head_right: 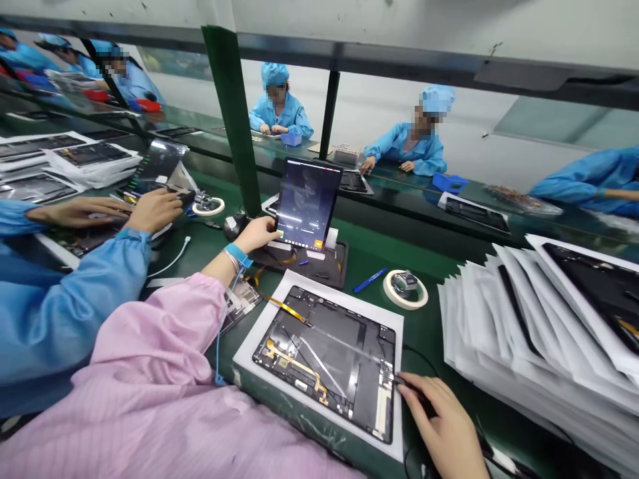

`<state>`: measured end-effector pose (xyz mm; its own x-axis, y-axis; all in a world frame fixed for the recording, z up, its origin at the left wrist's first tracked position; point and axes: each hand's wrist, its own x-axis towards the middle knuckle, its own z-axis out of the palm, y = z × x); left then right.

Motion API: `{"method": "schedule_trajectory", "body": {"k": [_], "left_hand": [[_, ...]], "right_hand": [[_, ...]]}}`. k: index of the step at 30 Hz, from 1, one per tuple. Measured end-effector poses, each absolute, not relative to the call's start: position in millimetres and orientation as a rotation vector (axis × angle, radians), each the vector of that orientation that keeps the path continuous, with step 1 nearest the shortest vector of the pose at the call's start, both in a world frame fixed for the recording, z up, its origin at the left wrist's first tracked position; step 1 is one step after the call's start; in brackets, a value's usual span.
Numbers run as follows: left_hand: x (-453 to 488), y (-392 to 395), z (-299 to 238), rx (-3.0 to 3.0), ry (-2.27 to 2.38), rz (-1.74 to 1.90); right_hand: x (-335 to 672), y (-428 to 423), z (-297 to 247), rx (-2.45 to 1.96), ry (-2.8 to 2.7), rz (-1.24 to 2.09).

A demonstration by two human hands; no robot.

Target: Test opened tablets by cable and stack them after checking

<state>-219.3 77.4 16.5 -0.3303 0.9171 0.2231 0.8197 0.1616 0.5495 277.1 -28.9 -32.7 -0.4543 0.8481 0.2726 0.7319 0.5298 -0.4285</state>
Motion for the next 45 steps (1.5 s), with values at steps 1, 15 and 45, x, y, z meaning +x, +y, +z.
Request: {"method": "schedule_trajectory", "body": {"k": [1, 15, 45], "left_hand": [[-212.5, 73.7, 20.2, 1.713, 2.321, 0.912], [-136.2, 55.6, 19.2, 2.021, 2.310, 1.006], [-58.0, 22.9, 43.0, 2.337, 1.896, 0.966]], "right_hand": [[277.5, -28.7, -33.1, -1.287, -2.320, 0.341], [279.1, -28.6, -32.9, -1.294, -2.320, 0.335], [259.3, -39.8, -13.9, -1.167, -2.529, -0.110]]}}
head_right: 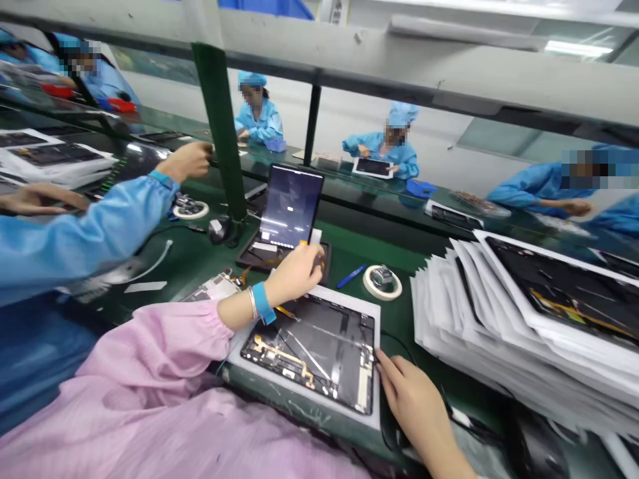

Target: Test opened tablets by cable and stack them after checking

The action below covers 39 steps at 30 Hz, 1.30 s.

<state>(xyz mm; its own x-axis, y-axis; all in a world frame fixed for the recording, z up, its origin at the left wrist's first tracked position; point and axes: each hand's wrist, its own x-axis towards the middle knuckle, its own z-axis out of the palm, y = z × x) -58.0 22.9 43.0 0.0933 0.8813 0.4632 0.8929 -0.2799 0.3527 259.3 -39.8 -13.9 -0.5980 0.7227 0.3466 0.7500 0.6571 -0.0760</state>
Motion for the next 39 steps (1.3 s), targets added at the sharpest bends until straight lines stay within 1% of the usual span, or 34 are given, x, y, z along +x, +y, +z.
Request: {"method": "schedule_trajectory", "body": {"k": [1, 3, 7, 11, 14, 16, 18, 20, 22, 26, 28, 30, 39], "left_hand": [[-47.1, 14.8, 39.9, -2.437, -1.800, -0.909], [-32.5, 5.2, 29.5, -2.612, -1.674, -0.795], [-24.9, 11.2, 3.7, -2.794, -1.550, -0.692], [-26.4, 19.2, -3.3, -2.877, -1.695, -0.675], [-27.4, 18.6, -0.4, -2.915, -1.825, -0.594], [-27.7, 18.3, 0.2, -2.925, -1.850, -0.589], [-28.1, 19.0, -0.9, -2.925, -1.861, -0.602], [-28.6, 20.2, -3.0, -2.926, -1.860, -0.605], [-29.1, 21.3, -5.2, -2.927, -1.852, -0.603], [-29.7, 22.1, -7.6, -2.933, -1.836, -0.604], [-29.7, 22.2, -8.0, -2.925, -1.834, -0.590], [-29.5, 22.5, -8.4, -2.918, -1.832, -0.579], [-28.3, 23.6, -7.4, -2.910, -1.826, -0.468]], "right_hand": [[254.2, -43.8, -10.2, -1.157, -2.558, -0.173], [244.8, -51.4, -3.0, -1.156, -2.606, -0.197], [238.6, -57.4, 8.4, -1.234, -2.681, -0.005], [245.7, -45.2, 10.9, -1.346, -2.598, 0.101], [245.6, -24.3, 3.6, -1.434, -2.476, 0.070], [242.8, -12.9, -1.9, -1.504, -2.511, 0.017], [241.3, -9.1, -3.6, -1.573, -2.536, -0.039], [242.4, -14.1, 0.3, -1.581, -2.405, -0.018], [244.9, -25.0, 8.2, -1.523, -2.199, 0.244], [245.6, -45.9, 19.7, -1.444, -1.829, 1.144], [242.8, -50.1, 18.6, -1.432, -1.691, 1.387], [239.3, -50.1, 14.4, -1.431, -1.626, 1.465], [232.7, -43.7, 5.0, -1.370, -1.523, 1.606]]}}
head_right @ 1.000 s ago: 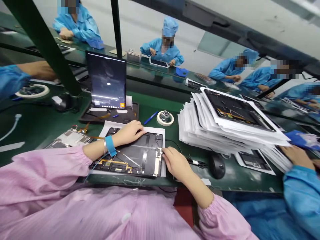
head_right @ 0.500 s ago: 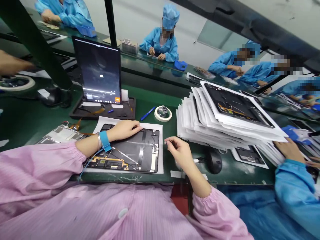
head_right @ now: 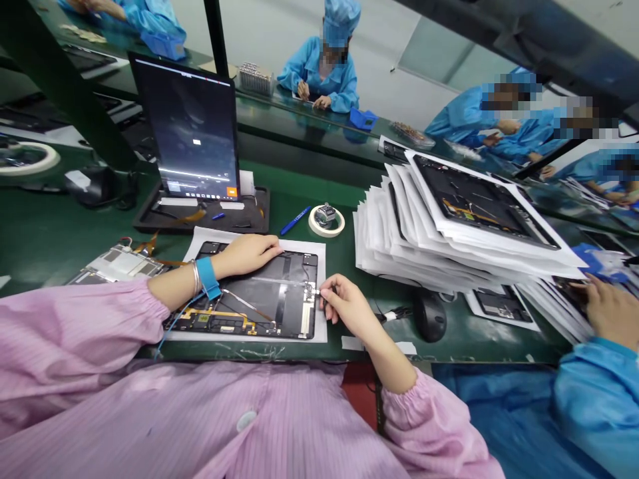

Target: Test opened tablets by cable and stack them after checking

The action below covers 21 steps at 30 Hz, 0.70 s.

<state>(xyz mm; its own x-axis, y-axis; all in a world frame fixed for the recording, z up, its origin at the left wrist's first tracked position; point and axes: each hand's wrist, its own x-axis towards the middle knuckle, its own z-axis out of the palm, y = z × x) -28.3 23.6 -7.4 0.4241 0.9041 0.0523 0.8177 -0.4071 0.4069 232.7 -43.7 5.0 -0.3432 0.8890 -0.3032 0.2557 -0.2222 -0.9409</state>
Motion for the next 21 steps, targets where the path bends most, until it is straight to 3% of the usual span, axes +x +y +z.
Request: {"method": "schedule_trajectory", "body": {"k": [9, 11, 13, 16, 19, 21], "left_hand": [[-28.9, 24.3, -7.9, 2.396, 1.467, 0.338], [-29.2, 24.2, -7.5, 2.395, 1.467, 0.331], [-29.4, 23.8, -6.2, 2.391, 1.462, 0.335], [-29.4, 23.4, -4.0, 2.375, 1.451, 0.339], [-28.6, 23.6, -3.1, 2.369, 1.454, 0.344], [-27.4, 23.1, -2.6, 2.380, 1.473, 0.359]], "right_hand": [[233.2, -30.4, 1.6, -1.343, -1.663, 1.697], [229.1, -34.7, 2.4, -1.376, -1.744, 1.581], [228.5, -43.1, 7.5, -1.402, -1.944, 1.225], [250.1, -55.3, 18.9, -1.317, -2.135, 0.365], [309.6, -60.2, 21.5, -1.381, -1.813, -0.419], [361.1, -60.5, 13.3, -1.569, -1.577, -0.705]]}}
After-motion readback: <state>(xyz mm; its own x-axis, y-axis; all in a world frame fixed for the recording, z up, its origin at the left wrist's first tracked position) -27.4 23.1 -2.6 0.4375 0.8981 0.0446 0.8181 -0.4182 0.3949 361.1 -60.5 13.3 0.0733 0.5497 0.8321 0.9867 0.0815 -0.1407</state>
